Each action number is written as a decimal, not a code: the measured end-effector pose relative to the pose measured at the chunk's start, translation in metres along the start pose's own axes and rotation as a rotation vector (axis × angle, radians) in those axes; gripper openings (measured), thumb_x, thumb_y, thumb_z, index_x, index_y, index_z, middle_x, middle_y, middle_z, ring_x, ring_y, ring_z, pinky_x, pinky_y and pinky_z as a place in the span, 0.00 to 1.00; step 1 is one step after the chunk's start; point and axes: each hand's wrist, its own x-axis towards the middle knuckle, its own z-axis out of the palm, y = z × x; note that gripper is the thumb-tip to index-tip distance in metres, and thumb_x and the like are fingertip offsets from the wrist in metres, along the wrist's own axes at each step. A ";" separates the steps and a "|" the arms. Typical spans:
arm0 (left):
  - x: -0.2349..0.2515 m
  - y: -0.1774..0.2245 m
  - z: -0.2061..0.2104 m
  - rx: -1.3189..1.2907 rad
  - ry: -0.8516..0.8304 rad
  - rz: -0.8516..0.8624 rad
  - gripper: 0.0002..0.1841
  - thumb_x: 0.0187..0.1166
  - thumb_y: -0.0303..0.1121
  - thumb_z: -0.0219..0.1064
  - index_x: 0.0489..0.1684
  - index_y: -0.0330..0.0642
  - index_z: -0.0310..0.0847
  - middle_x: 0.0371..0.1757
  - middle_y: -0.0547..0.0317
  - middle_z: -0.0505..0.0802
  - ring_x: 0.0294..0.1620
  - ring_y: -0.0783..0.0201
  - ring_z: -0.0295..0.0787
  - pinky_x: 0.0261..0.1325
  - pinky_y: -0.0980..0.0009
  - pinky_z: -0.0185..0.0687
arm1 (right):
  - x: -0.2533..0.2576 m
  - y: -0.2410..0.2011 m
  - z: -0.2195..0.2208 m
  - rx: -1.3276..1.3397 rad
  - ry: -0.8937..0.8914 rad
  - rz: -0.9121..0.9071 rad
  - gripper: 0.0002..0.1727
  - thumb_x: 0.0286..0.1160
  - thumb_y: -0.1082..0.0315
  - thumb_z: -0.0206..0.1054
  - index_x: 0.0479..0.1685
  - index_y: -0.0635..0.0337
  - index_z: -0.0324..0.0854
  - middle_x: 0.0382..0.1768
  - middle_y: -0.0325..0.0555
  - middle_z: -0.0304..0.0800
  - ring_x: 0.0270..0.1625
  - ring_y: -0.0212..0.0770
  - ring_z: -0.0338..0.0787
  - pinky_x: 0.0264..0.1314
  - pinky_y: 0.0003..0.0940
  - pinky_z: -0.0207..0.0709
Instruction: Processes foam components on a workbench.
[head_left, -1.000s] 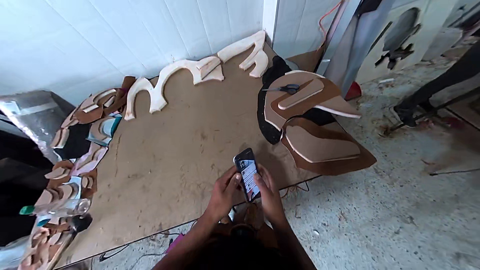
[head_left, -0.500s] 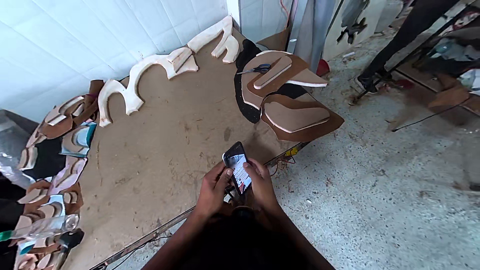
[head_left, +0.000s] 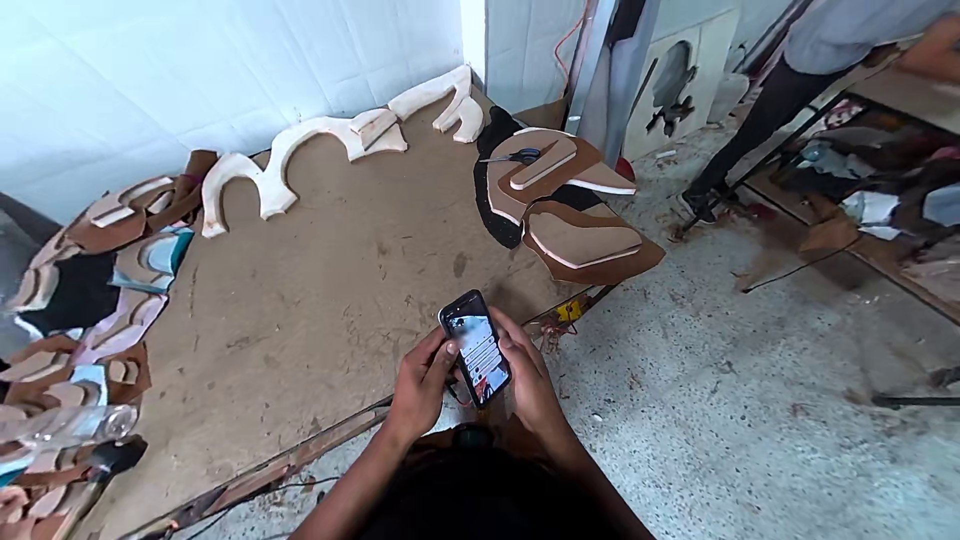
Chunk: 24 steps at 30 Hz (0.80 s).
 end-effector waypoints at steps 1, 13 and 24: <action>-0.010 0.001 -0.003 0.006 0.009 -0.004 0.17 0.93 0.39 0.54 0.72 0.49 0.82 0.50 0.52 0.95 0.42 0.53 0.95 0.51 0.55 0.96 | -0.006 -0.001 0.005 -0.003 -0.018 -0.002 0.27 0.94 0.54 0.44 0.89 0.37 0.67 0.79 0.43 0.80 0.76 0.50 0.82 0.75 0.57 0.80; -0.112 -0.002 -0.040 -0.038 0.112 -0.042 0.17 0.93 0.41 0.54 0.68 0.49 0.84 0.46 0.55 0.94 0.36 0.57 0.93 0.43 0.61 0.95 | -0.069 0.008 0.062 -0.088 -0.099 0.124 0.26 0.88 0.58 0.55 0.85 0.40 0.70 0.67 0.51 0.87 0.63 0.53 0.89 0.61 0.56 0.87; -0.144 0.007 -0.074 -0.093 0.195 -0.038 0.18 0.94 0.40 0.52 0.70 0.48 0.84 0.51 0.53 0.94 0.42 0.55 0.94 0.48 0.58 0.95 | -0.070 0.009 0.092 0.148 -0.326 0.182 0.32 0.84 0.54 0.58 0.89 0.45 0.65 0.70 0.62 0.82 0.67 0.61 0.86 0.67 0.63 0.82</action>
